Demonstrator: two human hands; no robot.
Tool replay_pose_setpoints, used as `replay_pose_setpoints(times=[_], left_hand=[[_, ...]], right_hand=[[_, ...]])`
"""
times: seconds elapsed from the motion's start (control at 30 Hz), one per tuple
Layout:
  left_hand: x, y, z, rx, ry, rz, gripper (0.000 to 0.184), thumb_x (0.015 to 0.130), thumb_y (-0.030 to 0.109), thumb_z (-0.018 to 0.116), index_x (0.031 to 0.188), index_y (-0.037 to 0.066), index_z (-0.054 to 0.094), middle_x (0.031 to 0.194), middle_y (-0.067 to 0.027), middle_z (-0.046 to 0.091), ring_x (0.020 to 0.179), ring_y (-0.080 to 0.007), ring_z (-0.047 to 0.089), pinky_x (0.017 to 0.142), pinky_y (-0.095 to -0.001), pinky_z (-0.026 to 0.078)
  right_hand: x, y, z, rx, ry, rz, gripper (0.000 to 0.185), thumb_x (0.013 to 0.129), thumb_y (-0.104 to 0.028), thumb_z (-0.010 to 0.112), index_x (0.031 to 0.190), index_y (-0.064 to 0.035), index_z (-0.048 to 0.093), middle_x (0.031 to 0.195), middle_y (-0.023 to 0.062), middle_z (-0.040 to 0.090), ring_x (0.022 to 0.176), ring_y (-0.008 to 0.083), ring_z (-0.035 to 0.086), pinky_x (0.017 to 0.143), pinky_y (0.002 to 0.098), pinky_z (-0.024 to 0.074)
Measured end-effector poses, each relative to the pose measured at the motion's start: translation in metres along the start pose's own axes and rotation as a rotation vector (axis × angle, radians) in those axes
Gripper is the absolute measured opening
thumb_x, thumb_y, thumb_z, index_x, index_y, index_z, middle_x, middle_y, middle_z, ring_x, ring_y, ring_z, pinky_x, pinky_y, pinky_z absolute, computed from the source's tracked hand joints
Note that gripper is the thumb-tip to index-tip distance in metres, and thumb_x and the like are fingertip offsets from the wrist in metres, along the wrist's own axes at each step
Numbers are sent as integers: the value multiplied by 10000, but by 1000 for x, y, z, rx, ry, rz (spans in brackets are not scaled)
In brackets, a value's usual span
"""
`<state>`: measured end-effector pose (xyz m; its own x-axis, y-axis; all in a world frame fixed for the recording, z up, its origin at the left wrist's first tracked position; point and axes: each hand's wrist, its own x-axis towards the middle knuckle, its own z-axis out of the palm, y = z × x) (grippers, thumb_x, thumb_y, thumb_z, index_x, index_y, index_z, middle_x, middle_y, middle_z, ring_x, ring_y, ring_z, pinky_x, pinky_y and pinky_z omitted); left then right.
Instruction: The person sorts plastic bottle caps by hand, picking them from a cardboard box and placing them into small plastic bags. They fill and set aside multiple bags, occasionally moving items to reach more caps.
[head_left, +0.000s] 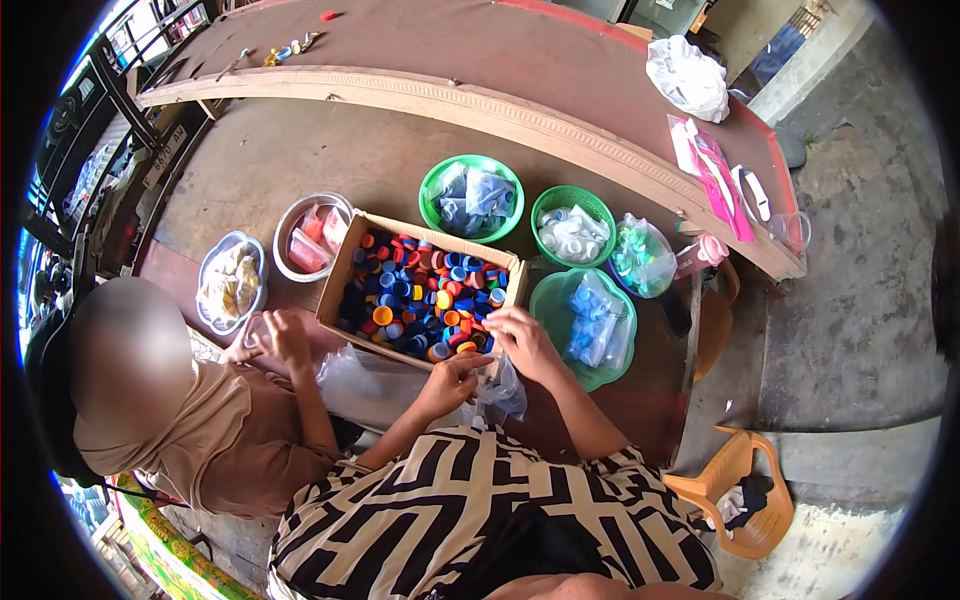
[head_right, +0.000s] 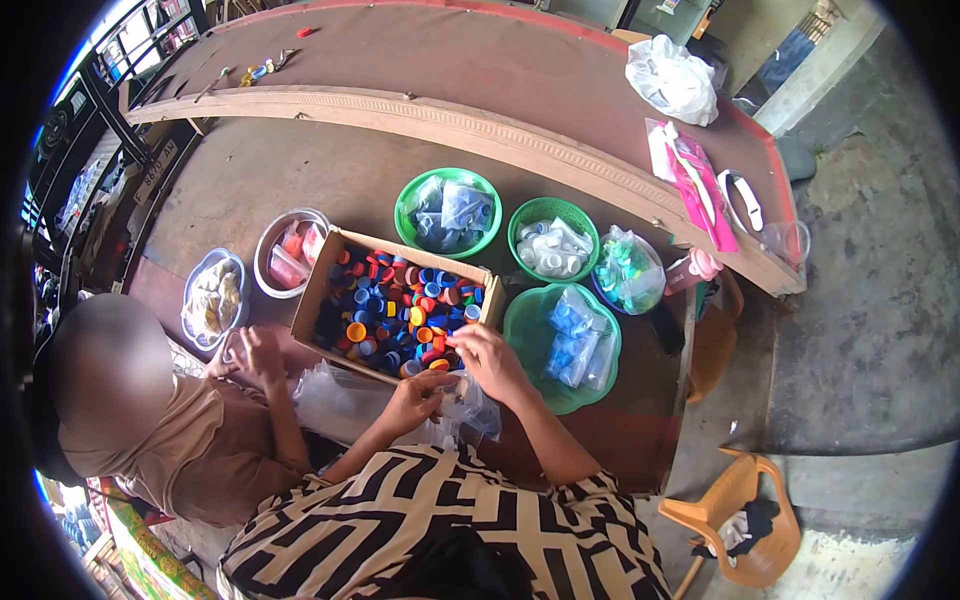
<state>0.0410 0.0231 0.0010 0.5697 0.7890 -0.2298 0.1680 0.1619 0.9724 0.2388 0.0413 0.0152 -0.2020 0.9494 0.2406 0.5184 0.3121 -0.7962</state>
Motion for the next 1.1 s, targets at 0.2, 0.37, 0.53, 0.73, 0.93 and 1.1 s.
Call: replay_pose_setpoints(times=[0.2, 0.37, 0.53, 0.73, 0.93, 1.1], left_hand=[[-3, 2, 1, 33, -10, 52, 379, 823, -42, 482, 1173, -5, 623, 1158, -105, 582, 649, -127, 643, 572, -251, 552], [-5, 5, 0, 67, -14, 130, 397, 793, -42, 477, 1160, -17, 626, 1170, -119, 586, 649, -139, 650, 576, -258, 558], [-2, 1, 0, 99, -20, 139, 391, 795, -33, 471, 1152, -18, 630, 1144, -124, 596, 652, -144, 657, 577, -264, 556], [0, 7, 3, 124, -21, 150, 389, 806, -44, 481, 1162, -2, 632, 1140, -123, 592, 652, -144, 651, 582, -262, 555], [-3, 4, 6, 75, -17, 107, 386, 806, -44, 464, 1159, -25, 620, 1126, -110, 592, 655, -146, 653, 561, -261, 557], [0, 5, 11, 96, -27, 117, 362, 836, -47, 491, 1176, -25, 613, 1181, -116, 562, 671, -141, 660, 550, -246, 553]], right_hand=[[55, 78, 45, -460, -125, 35, 120, 823, -45, 579, 898, -74, 668, 980, 117, 608, 900, 287, 617, 782, 423, 483], [63, 95, 71, -778, -82, 85, 108, 801, -117, 576, 867, -80, 654, 966, 118, 604, 889, 276, 626, 757, 431, 495], [58, 102, 65, -723, -37, 33, 125, 753, -96, 669, 863, -76, 612, 876, 125, 589, 848, 291, 628, 725, 417, 496], [42, 64, 37, -159, 49, 63, 259, 720, -64, 754, 918, -17, 593, 871, 98, 615, 769, 266, 625, 693, 359, 490], [-9, 1, 1, 180, 187, 167, 250, 774, -82, 758, 963, -22, 605, 868, 69, 661, 689, 143, 622, 643, 281, 499], [-61, -35, -12, 177, 115, 207, 296, 736, -130, 788, 957, -40, 612, 885, 58, 618, 758, 171, 605, 693, 297, 495]])
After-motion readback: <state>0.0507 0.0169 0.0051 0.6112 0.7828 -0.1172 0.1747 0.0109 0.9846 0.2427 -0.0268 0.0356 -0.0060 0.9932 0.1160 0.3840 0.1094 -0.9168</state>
